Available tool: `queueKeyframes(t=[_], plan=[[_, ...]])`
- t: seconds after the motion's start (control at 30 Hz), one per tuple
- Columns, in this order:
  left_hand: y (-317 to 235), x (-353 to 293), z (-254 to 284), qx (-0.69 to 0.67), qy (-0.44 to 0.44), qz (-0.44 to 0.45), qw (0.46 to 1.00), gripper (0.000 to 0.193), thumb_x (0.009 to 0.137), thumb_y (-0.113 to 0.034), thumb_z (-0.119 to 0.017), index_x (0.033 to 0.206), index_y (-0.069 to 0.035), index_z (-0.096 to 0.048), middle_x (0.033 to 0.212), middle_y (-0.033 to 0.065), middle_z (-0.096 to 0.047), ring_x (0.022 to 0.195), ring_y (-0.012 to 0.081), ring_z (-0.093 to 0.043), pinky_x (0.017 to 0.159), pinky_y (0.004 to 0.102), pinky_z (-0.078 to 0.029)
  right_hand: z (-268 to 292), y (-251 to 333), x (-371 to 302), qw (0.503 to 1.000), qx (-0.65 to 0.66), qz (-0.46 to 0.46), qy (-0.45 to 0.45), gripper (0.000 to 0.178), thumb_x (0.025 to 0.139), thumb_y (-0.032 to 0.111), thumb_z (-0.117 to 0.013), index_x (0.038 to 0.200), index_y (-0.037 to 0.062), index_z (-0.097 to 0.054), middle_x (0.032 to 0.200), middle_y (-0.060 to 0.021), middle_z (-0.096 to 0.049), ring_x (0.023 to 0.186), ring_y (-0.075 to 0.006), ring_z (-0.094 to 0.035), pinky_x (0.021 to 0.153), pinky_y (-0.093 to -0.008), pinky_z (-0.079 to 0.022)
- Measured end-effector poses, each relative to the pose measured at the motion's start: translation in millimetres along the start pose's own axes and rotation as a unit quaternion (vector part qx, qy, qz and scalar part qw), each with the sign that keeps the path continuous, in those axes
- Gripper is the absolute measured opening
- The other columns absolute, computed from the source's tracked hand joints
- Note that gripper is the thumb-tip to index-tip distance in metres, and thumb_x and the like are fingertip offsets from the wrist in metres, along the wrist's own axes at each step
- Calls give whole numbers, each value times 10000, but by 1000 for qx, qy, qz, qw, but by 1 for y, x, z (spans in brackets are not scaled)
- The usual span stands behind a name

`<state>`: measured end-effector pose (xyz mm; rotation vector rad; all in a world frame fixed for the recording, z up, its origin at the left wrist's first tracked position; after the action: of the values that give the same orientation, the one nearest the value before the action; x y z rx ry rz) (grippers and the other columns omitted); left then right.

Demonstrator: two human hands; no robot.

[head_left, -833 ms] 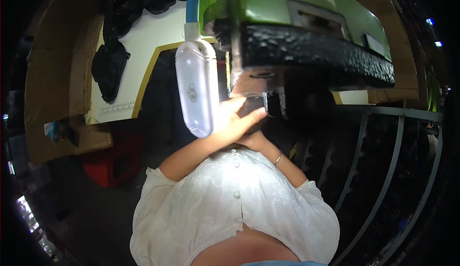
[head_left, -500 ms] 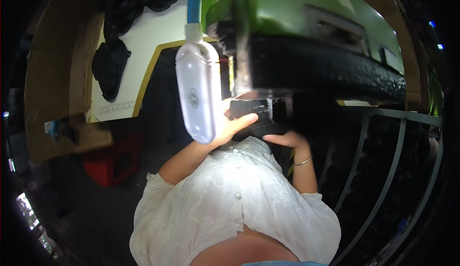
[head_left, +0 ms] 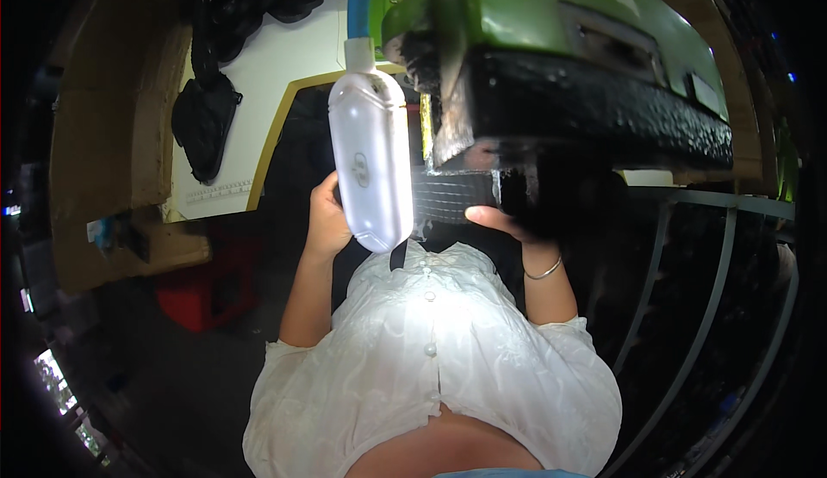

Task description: The person repeatedly grinds the soles of black shoes against a green grinding machine. They pick up shoes from a nearby pile, press the soles against the rotating wheel, and place them back down. The process is repeated for multiple shoes throughout the clip.

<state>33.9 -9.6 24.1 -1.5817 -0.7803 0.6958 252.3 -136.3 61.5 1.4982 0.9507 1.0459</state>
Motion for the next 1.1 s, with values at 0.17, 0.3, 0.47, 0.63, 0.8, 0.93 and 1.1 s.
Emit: queueKeyframes(t=[0.17, 0.3, 0.47, 0.63, 0.8, 0.93, 1.1], plan=[[21, -6, -14, 150, 106, 62, 981, 361, 681, -70, -761, 999, 7, -609, 937, 65, -646, 850, 121, -600, 779, 263, -484, -14, -3, 24, 997, -43, 63, 29, 283, 647, -34, -732, 914, -36, -639, 903, -43, -646, 812, -100, -588, 726, -234, -473], [-16, 4, -64, 104, 75, -11, 992, 382, 678, -114, -781, 995, 17, -612, 950, 84, -653, 860, 135, -608, 770, 273, -493, -20, -4, 28, 994, -54, 86, 37, 321, 663, -14, -733, 965, -26, -626, 946, -40, -640, 844, -110, -585, 776, -260, -475], [-37, 15, -85, 76, 107, 16, 991, 307, 773, -151, -708, 1013, 3, -593, 881, 74, -626, 818, 134, -574, 707, 258, -469, -21, -13, 0, 992, 113, -7, -59, 371, 715, 96, -744, 1027, -30, -590, 912, -38, -622, 829, -107, -570, 770, -258, -462], [0, 3, -91, -170, 15, 48, 984, 336, 779, -109, -697, 1059, 20, -562, 919, 91, -632, 876, 137, -579, 806, 264, -460, 48, -20, -37, 979, -112, -144, 90, 222, 717, 85, -737, 863, -38, -624, 785, -21, -582, 733, -86, -547, 658, -238, -451], [-16, 3, -86, -4, -31, 87, 996, 329, 742, -16, -701, 1049, 13, -587, 984, 77, -615, 868, 147, -584, 779, 274, -478, 97, -6, -31, 989, 69, -60, -117, 241, 674, -52, -666, 910, -29, -624, 846, -64, -638, 766, -112, -599, 727, -233, -477], [-15, 0, -62, 3, -16, 54, 998, 242, 724, 23, -692, 952, 10, -611, 941, 73, -615, 804, 139, -591, 725, 275, -493, 69, 7, -5, 995, -4, 6, -98, 282, 684, -30, -674, 958, -51, -612, 844, -69, -646, 750, -114, -604, 714, -236, -484], [-14, 4, -15, 54, -120, -127, 983, 292, 719, -45, -716, 983, -1, -600, 776, 13, -612, 683, 112, -579, 632, 236, -481, 9, 22, 7, 992, 92, 74, -50, 254, 713, -40, -690, 957, -60, -621, 853, -77, -650, 777, -101, -605, 712, -217, -493]])
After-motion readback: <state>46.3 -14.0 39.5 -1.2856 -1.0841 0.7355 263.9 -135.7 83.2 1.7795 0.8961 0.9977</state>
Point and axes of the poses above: each hand's wrist, its own x-axis towards the middle knuckle, its own z-axis out of the back of the hand, y = z × x, the point moved 2 cm from there along x, towards the middle knuckle
